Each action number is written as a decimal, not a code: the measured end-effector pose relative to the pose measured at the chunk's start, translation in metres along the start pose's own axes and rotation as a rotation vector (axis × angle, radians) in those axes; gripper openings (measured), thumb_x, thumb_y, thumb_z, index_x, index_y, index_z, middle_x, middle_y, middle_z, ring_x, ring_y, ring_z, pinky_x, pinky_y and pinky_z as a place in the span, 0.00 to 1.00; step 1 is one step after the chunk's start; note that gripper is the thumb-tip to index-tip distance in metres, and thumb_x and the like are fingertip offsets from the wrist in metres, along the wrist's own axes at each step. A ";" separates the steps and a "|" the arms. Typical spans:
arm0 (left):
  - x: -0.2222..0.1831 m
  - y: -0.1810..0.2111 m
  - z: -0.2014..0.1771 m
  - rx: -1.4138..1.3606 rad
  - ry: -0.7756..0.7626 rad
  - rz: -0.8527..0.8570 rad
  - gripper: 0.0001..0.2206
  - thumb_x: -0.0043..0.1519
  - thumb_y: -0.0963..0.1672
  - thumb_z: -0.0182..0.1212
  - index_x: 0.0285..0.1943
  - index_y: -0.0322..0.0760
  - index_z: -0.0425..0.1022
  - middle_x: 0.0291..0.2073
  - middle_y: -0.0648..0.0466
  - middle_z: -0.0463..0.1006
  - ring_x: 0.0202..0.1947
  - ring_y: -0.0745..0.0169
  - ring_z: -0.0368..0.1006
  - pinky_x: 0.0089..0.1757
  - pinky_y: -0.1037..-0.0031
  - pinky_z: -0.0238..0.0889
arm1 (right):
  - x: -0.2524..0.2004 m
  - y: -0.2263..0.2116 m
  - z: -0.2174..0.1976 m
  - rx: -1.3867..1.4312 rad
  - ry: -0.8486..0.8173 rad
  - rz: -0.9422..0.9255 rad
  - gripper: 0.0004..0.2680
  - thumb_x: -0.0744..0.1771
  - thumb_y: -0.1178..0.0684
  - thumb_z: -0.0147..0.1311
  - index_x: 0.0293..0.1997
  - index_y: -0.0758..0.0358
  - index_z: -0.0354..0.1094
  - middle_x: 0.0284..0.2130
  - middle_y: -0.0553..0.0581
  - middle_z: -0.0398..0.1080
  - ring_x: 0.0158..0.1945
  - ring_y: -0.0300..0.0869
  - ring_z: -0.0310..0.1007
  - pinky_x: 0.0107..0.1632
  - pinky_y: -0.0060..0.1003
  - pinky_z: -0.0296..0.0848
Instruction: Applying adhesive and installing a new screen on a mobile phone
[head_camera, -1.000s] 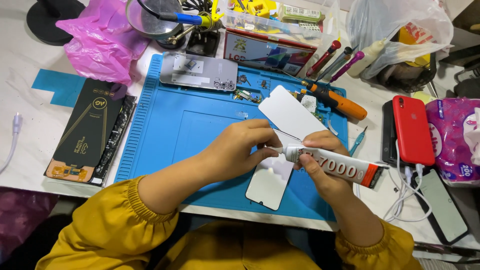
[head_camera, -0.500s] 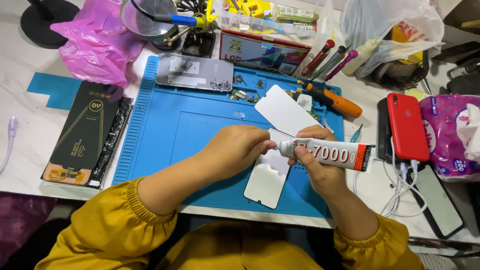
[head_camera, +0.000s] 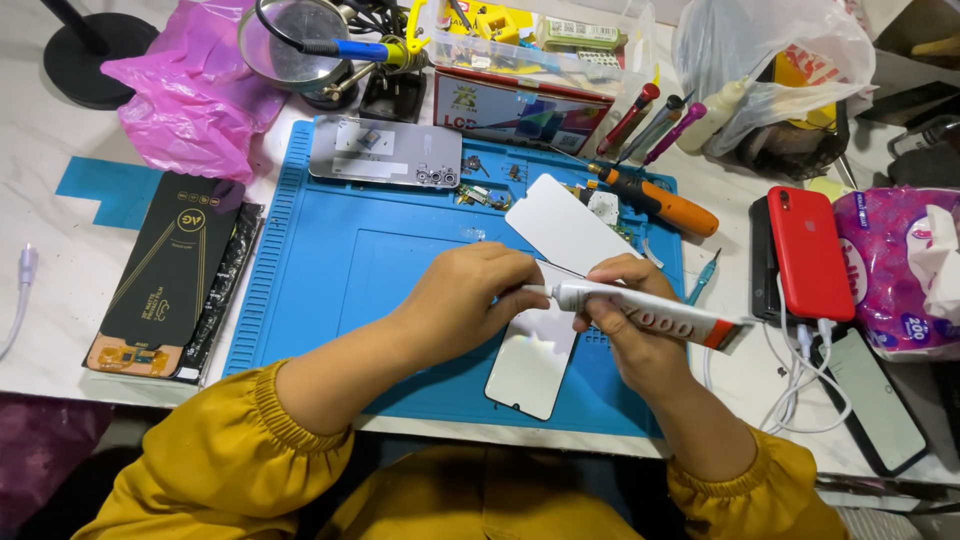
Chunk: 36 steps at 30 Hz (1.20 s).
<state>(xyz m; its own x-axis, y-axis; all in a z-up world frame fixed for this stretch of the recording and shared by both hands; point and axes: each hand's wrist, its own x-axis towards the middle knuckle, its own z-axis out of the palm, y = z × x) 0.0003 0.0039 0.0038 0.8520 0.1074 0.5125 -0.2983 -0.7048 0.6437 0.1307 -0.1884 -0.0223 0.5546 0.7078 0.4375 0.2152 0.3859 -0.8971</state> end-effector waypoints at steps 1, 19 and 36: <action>-0.001 -0.001 0.002 0.001 -0.001 0.001 0.06 0.63 0.44 0.65 0.36 0.41 0.74 0.22 0.56 0.74 0.28 0.56 0.75 0.33 0.71 0.71 | -0.002 0.001 0.001 0.000 0.001 -0.001 0.07 0.67 0.60 0.55 0.46 0.74 0.63 0.36 0.66 0.67 0.30 0.45 0.77 0.30 0.35 0.79; 0.000 -0.052 -0.033 0.568 0.138 0.017 0.13 0.48 0.39 0.63 0.34 0.49 0.63 0.30 0.61 0.65 0.22 0.53 0.69 0.30 0.66 0.62 | 0.026 -0.010 -0.035 -1.066 -0.074 -0.137 0.16 0.65 0.53 0.67 0.56 0.64 0.69 0.47 0.60 0.71 0.48 0.56 0.73 0.52 0.51 0.70; -0.019 -0.073 -0.062 1.039 -0.125 -0.221 0.26 0.38 0.49 0.83 0.45 0.44 0.79 0.34 0.49 0.79 0.37 0.43 0.80 0.45 0.50 0.70 | 0.026 -0.003 -0.051 -0.873 0.258 -0.233 0.02 0.74 0.61 0.50 0.47 0.70 0.64 0.36 0.61 0.63 0.38 0.50 0.66 0.46 0.42 0.69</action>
<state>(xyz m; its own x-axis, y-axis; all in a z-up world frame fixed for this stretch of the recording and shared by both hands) -0.0210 0.0971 -0.0179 0.8978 0.2749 0.3440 0.3306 -0.9368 -0.1144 0.1859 -0.2011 -0.0116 0.5597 0.4753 0.6788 0.8123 -0.1527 -0.5629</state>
